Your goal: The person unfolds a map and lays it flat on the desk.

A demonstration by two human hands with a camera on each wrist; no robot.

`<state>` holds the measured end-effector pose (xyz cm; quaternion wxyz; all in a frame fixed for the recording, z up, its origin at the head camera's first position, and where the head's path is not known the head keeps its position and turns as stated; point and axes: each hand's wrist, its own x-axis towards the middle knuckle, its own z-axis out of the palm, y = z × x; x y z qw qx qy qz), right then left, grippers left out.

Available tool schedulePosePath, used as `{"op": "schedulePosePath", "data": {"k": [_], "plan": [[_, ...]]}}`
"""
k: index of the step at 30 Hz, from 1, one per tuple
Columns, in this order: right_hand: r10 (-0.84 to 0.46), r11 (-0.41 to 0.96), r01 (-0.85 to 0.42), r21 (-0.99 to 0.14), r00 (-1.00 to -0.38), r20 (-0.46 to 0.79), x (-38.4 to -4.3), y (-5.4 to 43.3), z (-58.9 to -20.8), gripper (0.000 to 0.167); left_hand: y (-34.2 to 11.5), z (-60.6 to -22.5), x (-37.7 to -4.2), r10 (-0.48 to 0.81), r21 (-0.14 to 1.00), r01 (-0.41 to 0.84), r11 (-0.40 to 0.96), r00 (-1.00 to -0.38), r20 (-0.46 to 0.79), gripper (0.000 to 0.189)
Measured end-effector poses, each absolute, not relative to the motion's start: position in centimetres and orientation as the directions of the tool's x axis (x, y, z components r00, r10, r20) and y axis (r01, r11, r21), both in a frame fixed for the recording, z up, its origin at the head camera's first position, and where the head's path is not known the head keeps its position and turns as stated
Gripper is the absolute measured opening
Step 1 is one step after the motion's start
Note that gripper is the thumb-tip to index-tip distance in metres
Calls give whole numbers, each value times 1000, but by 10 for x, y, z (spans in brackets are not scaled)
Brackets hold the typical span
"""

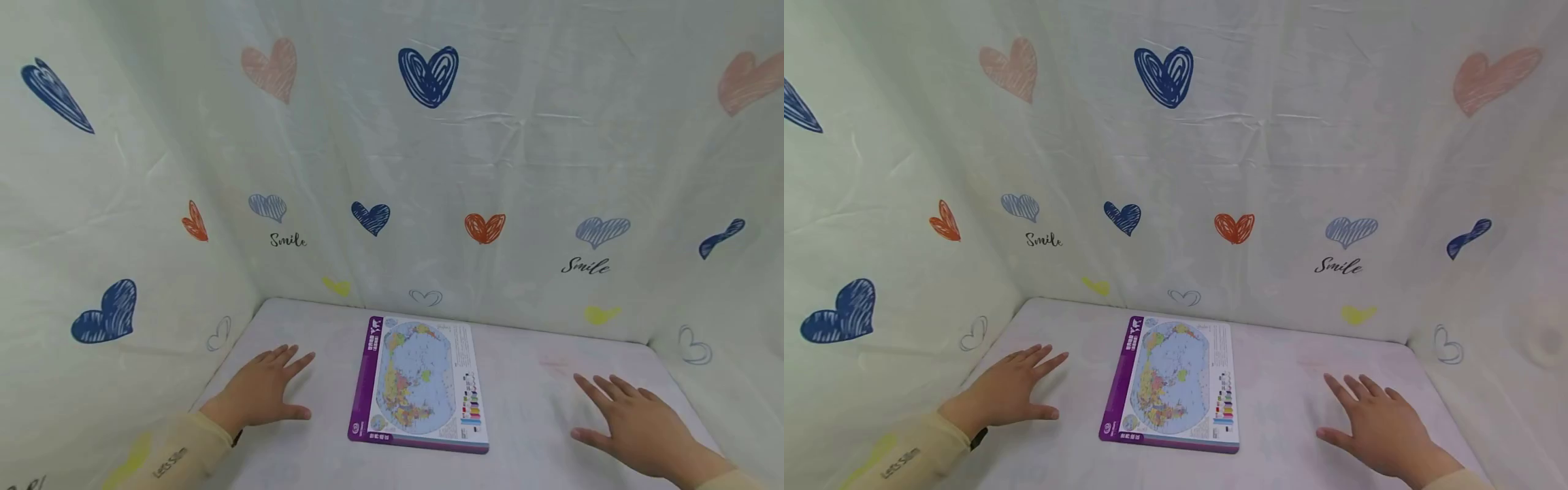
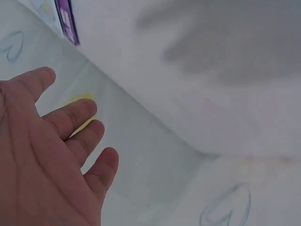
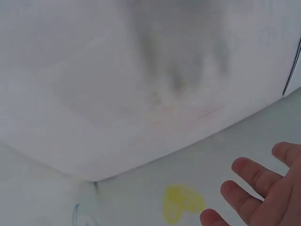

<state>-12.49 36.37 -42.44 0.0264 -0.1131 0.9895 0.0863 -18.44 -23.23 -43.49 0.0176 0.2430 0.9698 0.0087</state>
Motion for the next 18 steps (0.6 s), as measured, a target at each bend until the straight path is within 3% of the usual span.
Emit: {"op": "schedulePosePath", "data": {"k": [8,18], "plan": [[-290,956,-292,30,-956,-49,-151,301,-441,94,-192,-465,-190,436,153,417,896,-892,-119,98],[-223,970,-205,-128,-964,-144,-186,239,-478,97,-154,-492,-201,436,286,381,879,-886,-160,102]]}}
